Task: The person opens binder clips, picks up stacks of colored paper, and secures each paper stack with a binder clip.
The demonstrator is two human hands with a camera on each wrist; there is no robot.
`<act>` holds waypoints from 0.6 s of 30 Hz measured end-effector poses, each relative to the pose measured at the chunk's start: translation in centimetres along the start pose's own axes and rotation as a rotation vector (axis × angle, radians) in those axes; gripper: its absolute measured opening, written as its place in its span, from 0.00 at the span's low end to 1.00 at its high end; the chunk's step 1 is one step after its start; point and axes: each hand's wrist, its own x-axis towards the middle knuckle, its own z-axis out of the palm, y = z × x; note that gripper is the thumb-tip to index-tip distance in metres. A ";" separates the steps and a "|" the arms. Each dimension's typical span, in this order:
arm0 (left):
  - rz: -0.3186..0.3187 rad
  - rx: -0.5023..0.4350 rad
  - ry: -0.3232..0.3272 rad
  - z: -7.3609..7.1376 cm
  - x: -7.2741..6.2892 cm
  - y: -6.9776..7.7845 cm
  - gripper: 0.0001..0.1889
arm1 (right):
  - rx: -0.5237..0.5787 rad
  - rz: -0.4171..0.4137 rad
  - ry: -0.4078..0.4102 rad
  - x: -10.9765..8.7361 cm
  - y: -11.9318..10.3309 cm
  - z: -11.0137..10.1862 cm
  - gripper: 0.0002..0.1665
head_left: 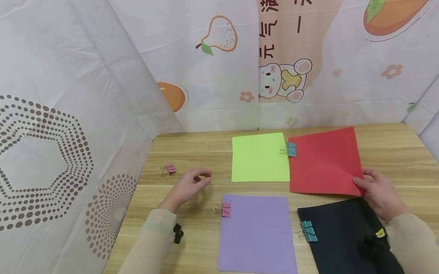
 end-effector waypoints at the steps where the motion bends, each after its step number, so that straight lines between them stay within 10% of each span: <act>1: -0.002 0.003 -0.001 0.0 0.0 0.0 0.20 | 0.001 0.004 0.000 0.0 0.0 -0.1 0.20; 18: -0.032 -0.001 0.021 -0.3 -0.4 -1.2 0.21 | 0.027 0.026 0.008 -0.1 -0.1 -1.4 0.20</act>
